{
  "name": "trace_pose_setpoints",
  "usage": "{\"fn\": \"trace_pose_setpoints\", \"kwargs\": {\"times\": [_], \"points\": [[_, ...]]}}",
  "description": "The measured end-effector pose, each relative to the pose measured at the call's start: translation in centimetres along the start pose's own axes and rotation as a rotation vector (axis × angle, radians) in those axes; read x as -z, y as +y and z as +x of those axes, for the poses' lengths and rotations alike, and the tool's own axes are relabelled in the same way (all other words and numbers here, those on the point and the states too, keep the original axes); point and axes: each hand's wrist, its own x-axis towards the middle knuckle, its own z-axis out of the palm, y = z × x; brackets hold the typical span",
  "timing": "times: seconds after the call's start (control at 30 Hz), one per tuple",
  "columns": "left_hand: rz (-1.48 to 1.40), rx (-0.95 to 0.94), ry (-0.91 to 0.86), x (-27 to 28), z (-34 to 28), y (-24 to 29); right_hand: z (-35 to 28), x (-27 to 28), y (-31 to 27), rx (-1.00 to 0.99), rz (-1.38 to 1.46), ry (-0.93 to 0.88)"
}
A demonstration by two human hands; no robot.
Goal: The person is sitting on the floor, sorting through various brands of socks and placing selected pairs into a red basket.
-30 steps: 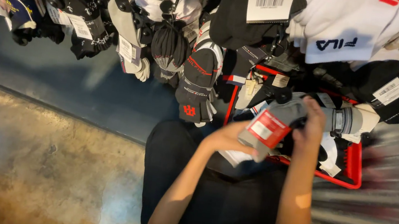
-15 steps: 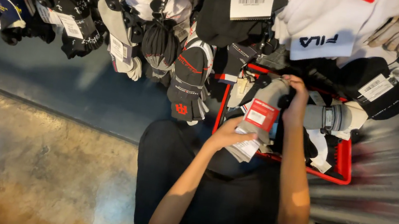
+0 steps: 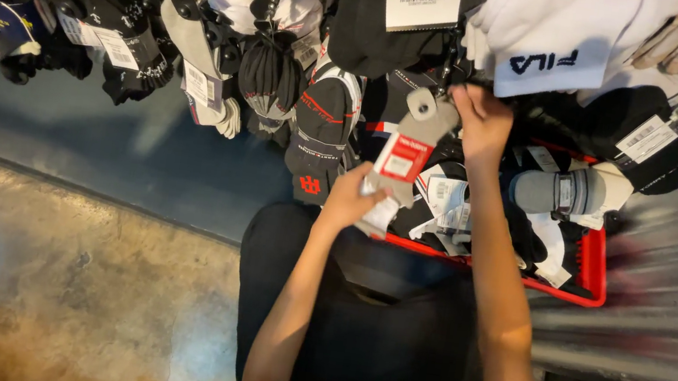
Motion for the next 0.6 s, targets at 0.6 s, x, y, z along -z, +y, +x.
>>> {"fn": "trace_pose_setpoints", "kwargs": {"times": [0.6], "points": [[0.199, -0.115, 0.266, 1.3, 0.9, 3.6, 1.4, 4.6, 2.0, -0.078, -0.116, -0.113]]}}
